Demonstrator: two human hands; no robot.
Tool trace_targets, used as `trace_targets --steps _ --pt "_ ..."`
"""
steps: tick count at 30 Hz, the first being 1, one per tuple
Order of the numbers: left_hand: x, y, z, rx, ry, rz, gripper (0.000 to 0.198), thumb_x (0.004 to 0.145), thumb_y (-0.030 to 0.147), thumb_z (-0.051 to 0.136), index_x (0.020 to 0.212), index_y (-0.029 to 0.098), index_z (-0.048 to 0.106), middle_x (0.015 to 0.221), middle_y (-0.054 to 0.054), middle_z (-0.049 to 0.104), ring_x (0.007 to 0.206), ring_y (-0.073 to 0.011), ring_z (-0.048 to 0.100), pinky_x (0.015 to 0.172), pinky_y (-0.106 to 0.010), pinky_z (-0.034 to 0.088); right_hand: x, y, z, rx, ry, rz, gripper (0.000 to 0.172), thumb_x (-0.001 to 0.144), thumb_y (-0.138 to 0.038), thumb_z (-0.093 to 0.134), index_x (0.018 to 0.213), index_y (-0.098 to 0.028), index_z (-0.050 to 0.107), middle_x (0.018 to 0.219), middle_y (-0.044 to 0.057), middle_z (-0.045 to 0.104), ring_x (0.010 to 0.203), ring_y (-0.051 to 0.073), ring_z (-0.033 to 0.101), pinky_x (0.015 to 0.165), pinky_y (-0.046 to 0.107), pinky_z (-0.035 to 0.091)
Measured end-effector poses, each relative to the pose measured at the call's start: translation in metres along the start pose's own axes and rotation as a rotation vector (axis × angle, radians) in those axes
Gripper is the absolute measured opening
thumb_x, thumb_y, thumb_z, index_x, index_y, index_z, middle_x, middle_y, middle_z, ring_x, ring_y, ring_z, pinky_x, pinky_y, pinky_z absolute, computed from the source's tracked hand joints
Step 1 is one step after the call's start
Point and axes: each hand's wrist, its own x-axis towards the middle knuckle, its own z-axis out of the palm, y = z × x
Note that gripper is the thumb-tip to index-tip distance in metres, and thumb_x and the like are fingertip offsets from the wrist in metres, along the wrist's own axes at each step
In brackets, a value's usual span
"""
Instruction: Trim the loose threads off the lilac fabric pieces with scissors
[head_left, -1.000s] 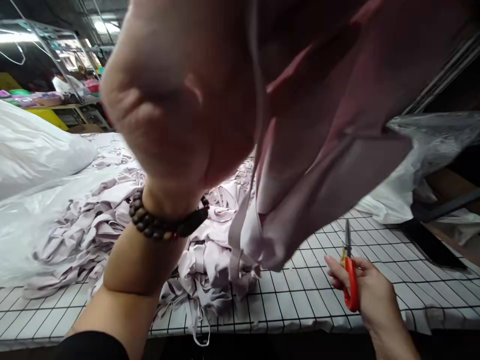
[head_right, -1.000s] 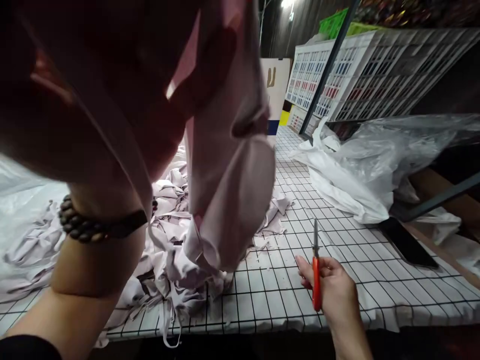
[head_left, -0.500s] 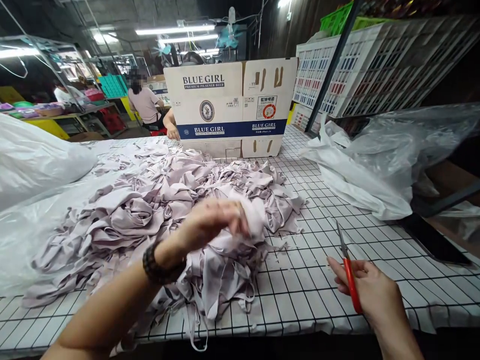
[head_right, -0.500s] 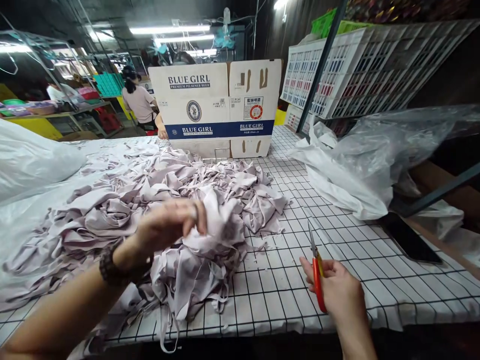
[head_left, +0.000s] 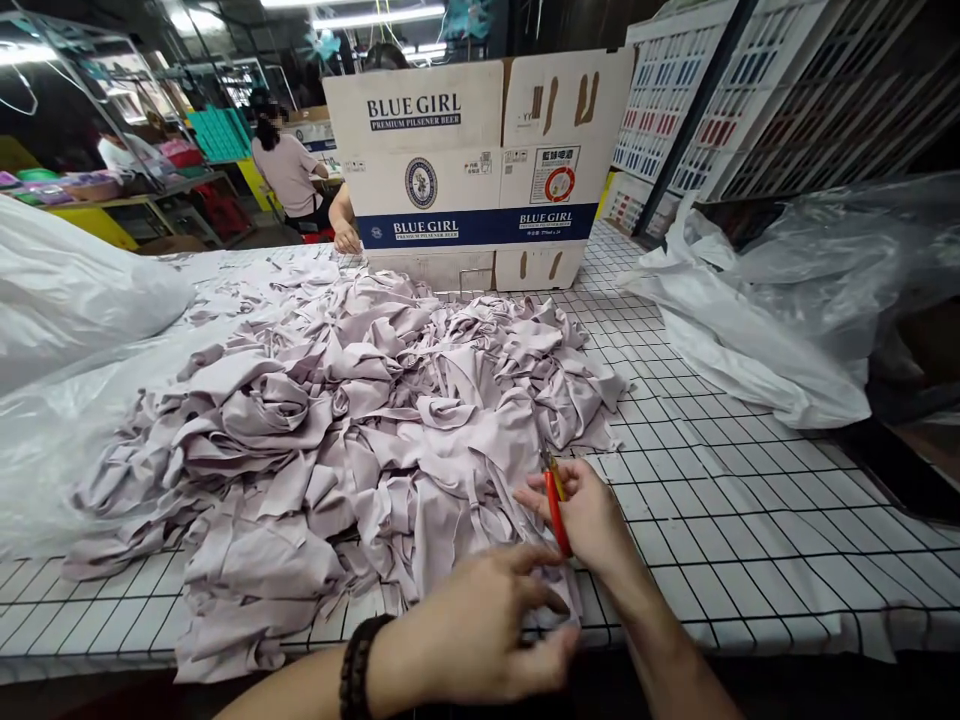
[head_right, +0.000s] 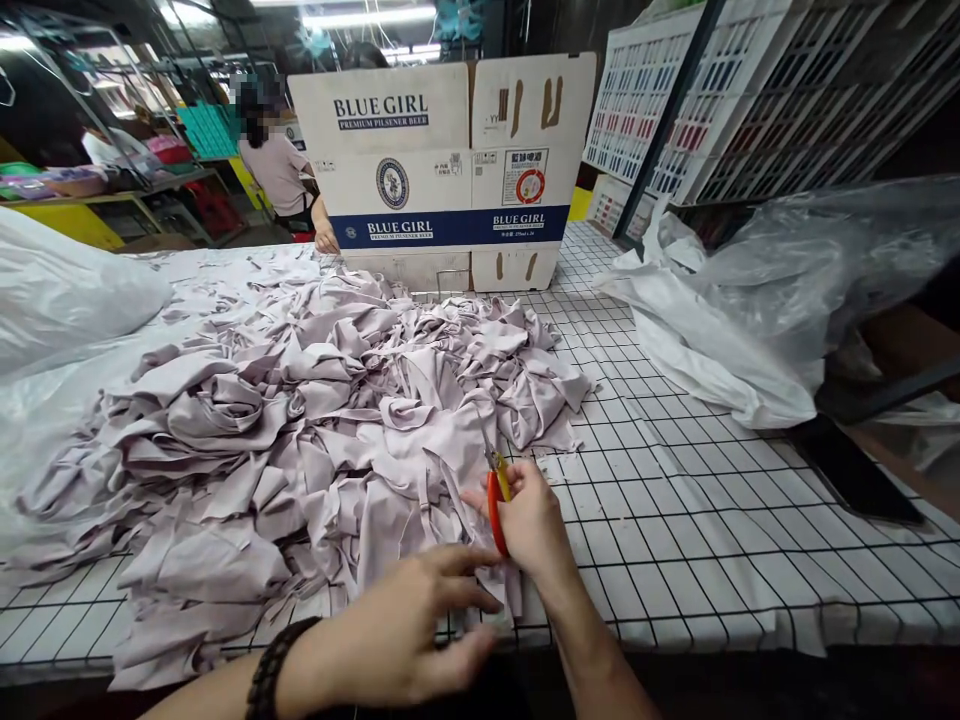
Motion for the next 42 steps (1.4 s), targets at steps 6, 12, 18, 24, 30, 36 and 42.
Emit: trace_targets --steps 6,12,18,24,30,36,42 --pt "0.049 -0.017 -0.052 0.833 0.408 -0.006 0.019 0.086 0.028 0.051 0.096 0.015 0.061 0.097 -0.011 0.061 0.088 -0.0255 0.060 0.084 -0.039 0.045 0.002 -0.009 0.016 -0.138 0.116 -0.084 0.051 0.054 -0.047 0.085 0.078 -0.026 0.045 0.078 0.005 0.069 0.072 0.026 0.063 0.070 0.039 0.047" --pt "0.089 -0.025 -0.057 0.741 0.386 -0.043 0.012 0.074 0.023 0.064 0.082 0.018 0.058 0.080 -0.005 0.061 0.079 -0.0232 0.059 0.073 -0.033 0.043 0.003 -0.005 0.017 -0.080 0.124 -0.142 0.046 0.062 -0.048 0.080 0.081 -0.025 0.045 0.087 0.008 0.071 0.078 0.026 0.066 0.074 0.039 0.051" --pt "0.079 -0.021 -0.046 0.326 0.193 -0.062 0.023 0.080 0.035 0.065 0.082 0.017 0.052 0.069 0.002 0.059 0.054 -0.0091 0.053 0.053 -0.020 0.042 -0.002 -0.008 0.018 0.073 0.010 -0.207 0.046 0.068 -0.047 0.078 0.092 -0.024 0.048 0.099 0.010 0.071 0.085 0.023 0.069 0.075 0.035 0.056" --pt "0.065 -0.021 -0.045 -0.476 0.029 -0.208 0.043 0.059 0.039 0.088 0.074 0.013 0.057 0.062 0.003 0.061 0.046 -0.0052 0.051 0.048 -0.017 0.046 0.000 -0.007 0.025 0.163 -0.099 -0.246 0.035 0.072 -0.037 0.076 0.090 -0.024 0.048 0.083 0.003 0.068 0.072 0.019 0.065 0.070 0.032 0.056" --pt "0.060 -0.021 -0.046 -0.607 -0.052 -0.321 0.039 0.065 0.040 0.085 0.080 0.008 0.069 0.067 -0.001 0.063 0.053 -0.0076 0.060 0.060 -0.020 0.053 0.000 -0.007 0.020 0.260 -0.100 -0.244 0.038 0.067 -0.032 0.082 0.086 -0.025 0.049 0.081 0.000 0.067 0.073 0.017 0.063 0.069 0.029 0.054" --pt "0.048 -0.009 -0.041 -0.423 -0.148 -0.188 0.043 0.072 0.052 0.076 0.082 0.010 0.074 0.064 -0.001 0.061 0.048 -0.0095 0.056 0.058 -0.025 0.052 -0.006 -0.020 0.030 0.425 -0.137 -0.214 0.031 0.070 -0.031 0.077 0.084 -0.025 0.050 0.069 -0.005 0.064 0.047 0.010 0.052 0.046 0.022 0.046" --pt "0.035 0.006 -0.043 0.047 0.181 0.263 0.037 0.083 0.051 0.065 0.071 0.019 0.078 0.114 -0.012 0.059 0.116 -0.0285 0.053 0.099 -0.036 0.044 -0.007 -0.033 0.029 0.496 -0.187 -0.198 0.030 0.068 -0.031 0.079 0.084 -0.024 0.056 0.070 -0.003 0.067 0.053 0.011 0.058 0.052 0.023 0.048"
